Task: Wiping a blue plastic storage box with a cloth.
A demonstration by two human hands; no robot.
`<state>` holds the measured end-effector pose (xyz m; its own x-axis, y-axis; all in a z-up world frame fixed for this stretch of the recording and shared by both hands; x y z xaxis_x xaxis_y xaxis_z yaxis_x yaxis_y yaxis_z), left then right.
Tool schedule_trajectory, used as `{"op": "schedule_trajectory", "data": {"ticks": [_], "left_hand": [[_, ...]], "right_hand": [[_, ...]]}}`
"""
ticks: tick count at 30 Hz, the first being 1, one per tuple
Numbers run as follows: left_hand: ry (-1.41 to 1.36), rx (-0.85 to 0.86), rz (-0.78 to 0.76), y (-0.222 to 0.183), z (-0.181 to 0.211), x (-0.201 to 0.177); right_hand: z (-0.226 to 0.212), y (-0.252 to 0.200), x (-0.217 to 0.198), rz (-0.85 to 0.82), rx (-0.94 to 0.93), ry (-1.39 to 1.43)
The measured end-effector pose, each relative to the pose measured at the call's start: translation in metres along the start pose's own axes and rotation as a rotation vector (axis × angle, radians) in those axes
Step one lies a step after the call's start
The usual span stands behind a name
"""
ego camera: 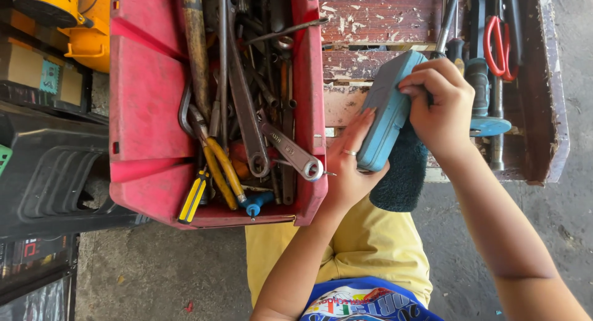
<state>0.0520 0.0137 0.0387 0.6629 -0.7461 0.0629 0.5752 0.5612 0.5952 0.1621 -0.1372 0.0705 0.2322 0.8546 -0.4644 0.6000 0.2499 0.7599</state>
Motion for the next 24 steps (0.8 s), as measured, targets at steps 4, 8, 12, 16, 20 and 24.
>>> {"op": "schedule_trajectory", "data": {"ticks": [4, 8, 12, 16, 20, 24], "left_hand": [[-0.03, 0.001, -0.006, -0.002, -0.002, 0.0], [-0.019, -0.017, -0.014, 0.0, -0.001, 0.002], [0.023, 0.017, -0.022, -0.002, 0.001, -0.001], [0.075, 0.045, -0.033, -0.004, 0.002, 0.002], [0.085, 0.032, -0.023, 0.0, 0.001, 0.003], [0.032, 0.02, -0.002, -0.004, -0.003, 0.004]], "right_hand": [[-0.01, -0.002, -0.007, -0.036, 0.043, -0.056], [0.001, 0.013, 0.002, -0.064, 0.006, -0.175], [-0.005, 0.003, 0.003, -0.02, 0.005, -0.159], [-0.006, -0.006, -0.007, -0.004, 0.071, -0.137], [-0.003, 0.015, 0.003, -0.039, 0.051, -0.221], [-0.003, 0.0, 0.004, 0.006, 0.117, -0.121]]}}
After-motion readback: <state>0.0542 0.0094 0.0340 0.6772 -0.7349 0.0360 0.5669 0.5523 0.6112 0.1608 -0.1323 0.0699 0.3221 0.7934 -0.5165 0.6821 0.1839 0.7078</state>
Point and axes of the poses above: each hand's wrist, its own y-axis towards the middle knuckle, its own x-axis out of the palm, z = x × y, the point moved 6 cm from there along y, towards the middle knuckle, and after that the axes turned 11 degrees about z, right-handed, at the moved point
